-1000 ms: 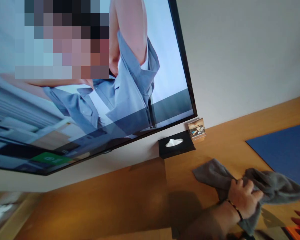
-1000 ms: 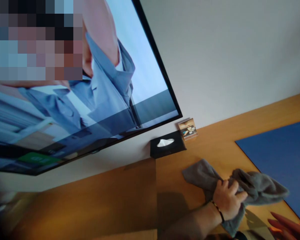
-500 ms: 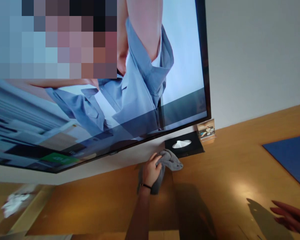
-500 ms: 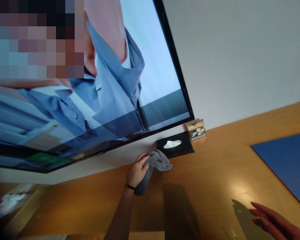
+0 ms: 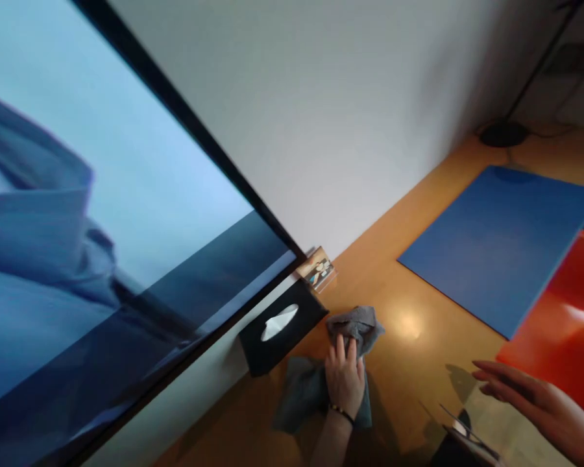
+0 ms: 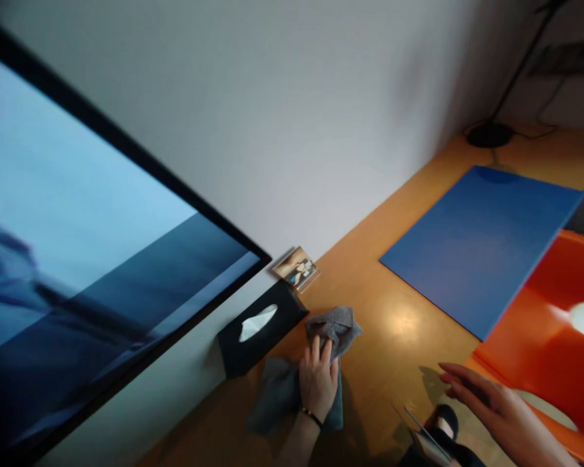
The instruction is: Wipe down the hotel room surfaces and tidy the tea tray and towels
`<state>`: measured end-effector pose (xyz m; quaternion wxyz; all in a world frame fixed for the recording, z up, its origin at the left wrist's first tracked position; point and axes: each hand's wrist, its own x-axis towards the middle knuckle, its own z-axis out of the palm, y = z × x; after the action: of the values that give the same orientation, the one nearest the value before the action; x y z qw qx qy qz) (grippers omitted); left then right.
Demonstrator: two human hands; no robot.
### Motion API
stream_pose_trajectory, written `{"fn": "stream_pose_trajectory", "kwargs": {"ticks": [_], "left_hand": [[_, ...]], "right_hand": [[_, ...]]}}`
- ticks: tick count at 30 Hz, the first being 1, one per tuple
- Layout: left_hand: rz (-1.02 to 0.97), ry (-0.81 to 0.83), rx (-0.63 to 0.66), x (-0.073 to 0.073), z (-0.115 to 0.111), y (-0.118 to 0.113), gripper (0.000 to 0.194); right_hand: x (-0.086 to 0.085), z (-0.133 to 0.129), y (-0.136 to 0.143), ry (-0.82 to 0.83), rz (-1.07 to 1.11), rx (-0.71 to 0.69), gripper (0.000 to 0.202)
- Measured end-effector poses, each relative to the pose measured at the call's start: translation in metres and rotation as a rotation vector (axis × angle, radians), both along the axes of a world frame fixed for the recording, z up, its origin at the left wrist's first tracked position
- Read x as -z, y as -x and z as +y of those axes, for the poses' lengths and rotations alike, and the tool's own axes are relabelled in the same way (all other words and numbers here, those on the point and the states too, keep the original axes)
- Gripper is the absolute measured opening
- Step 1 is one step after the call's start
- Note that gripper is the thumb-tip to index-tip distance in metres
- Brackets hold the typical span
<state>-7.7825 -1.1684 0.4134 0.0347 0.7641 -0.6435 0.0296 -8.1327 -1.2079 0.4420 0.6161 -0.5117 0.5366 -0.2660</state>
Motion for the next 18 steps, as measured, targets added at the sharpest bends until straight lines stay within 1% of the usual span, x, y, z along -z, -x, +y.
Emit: {"fn": "stream_pose_trajectory", "kwargs": {"ticks": [2, 4, 6, 8, 11, 13, 14, 15, 16, 17, 18], "left_hand": [[-0.01, 0.013, 0.111, 0.004, -0.034, 0.034, 0.042], [-0.014, 0.031, 0.218, 0.008, -0.061, 0.073, 0.042], [-0.017, 0.052, 0.329, 0.013, -0.077, 0.116, 0.038], [-0.009, 0.089, 0.438, 0.021, -0.082, 0.158, 0.033], [0.019, 0.137, 0.608, 0.034, -0.074, 0.215, 0.032], [0.055, 0.123, 0.754, 0.045, -0.062, 0.25, 0.033], [0.085, 0.081, 0.84, 0.05, -0.054, 0.266, 0.033], [0.124, 0.006, 0.919, 0.056, -0.045, 0.281, 0.032], [0.172, -0.097, 0.964, 0.062, -0.036, 0.295, 0.031], [0.228, -0.217, 0.957, 0.068, -0.027, 0.307, 0.031], [0.293, -0.337, 0.888, 0.074, -0.018, 0.316, 0.031]], "right_hand": [[-0.01, 0.003, 0.008, 0.007, 0.016, 0.053, 0.061], [-0.012, 0.008, 0.02, 0.038, 0.041, 0.134, 0.057], [-0.011, 0.014, 0.036, 0.05, 0.048, 0.2, 0.053], [-0.006, 0.021, 0.056, 0.034, 0.042, 0.242, 0.051], [0.01, 0.033, 0.094, 0.017, 0.064, 0.308, 0.052], [0.03, 0.043, 0.128, 0.067, 0.172, 0.379, 0.053], [0.042, 0.048, 0.148, 0.105, 0.245, 0.411, 0.053], [0.056, 0.053, 0.172, 0.139, 0.314, 0.434, 0.052], [0.069, 0.057, 0.199, 0.169, 0.378, 0.449, 0.051], [0.081, 0.059, 0.23, 0.201, 0.452, 0.462, 0.051], [0.091, 0.059, 0.263, 0.226, 0.538, 0.482, 0.054]]}}
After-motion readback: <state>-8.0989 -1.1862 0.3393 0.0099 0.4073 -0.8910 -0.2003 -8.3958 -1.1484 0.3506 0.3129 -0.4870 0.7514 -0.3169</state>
